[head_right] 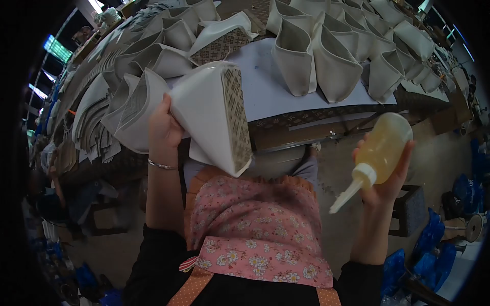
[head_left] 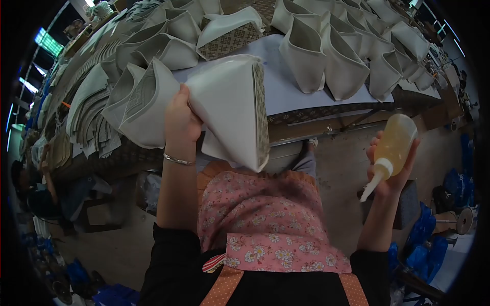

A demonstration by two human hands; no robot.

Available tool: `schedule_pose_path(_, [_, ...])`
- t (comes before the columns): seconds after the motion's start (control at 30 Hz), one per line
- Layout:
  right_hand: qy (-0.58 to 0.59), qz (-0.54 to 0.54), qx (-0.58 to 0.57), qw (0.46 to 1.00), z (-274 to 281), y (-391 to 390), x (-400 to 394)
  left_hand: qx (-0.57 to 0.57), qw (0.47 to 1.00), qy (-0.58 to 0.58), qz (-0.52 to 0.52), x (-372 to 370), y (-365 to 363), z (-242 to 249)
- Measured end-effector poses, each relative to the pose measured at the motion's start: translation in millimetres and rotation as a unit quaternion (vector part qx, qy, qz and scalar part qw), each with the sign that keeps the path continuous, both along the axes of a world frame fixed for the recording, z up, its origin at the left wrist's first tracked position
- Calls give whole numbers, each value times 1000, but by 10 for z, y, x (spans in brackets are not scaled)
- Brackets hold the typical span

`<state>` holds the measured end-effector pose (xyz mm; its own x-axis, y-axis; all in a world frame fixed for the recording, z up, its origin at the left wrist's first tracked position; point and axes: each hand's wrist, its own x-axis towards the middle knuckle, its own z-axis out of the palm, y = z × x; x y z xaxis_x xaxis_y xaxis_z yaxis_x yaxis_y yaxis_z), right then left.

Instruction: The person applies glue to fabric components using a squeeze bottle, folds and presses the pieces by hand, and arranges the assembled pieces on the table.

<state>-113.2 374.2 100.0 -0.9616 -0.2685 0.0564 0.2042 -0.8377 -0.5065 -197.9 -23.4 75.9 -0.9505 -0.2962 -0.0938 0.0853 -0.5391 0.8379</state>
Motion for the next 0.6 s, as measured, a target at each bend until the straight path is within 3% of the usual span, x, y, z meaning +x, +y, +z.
schedule_pose_path(0.07, [1, 0, -22, 1000, -170, 132, 24, 140, 983, -104, -63, 48, -72, -169])
schedule_pose_path(0.1, [-29, -26, -27, 999, -244, 173, 49, 139, 983, -104, -61, 12, -85, -315])
schedule_pose_path(0.17, [-64, -52, -30, 996, -337, 149, 86, 240, 963, -123, -11, -46, -46, -635])
schedule_pose_path(0.33, [-116, -130, -50, 983, -423, -215, 158, 252, 964, -47, -65, 205, 481, -515])
schedule_pose_path(0.4, [-109, -96, -45, 988, -505, -247, 140, 24, 983, -56, -174, 220, 637, -675])
schedule_pose_path(0.43, [-100, -58, -40, 992, -533, -263, 128, 3, 979, -61, -194, 228, 662, -723])
schedule_pose_path(0.6, [-75, -78, 17, 994, -520, -398, 16, 114, 943, -87, -301, 282, 578, -603])
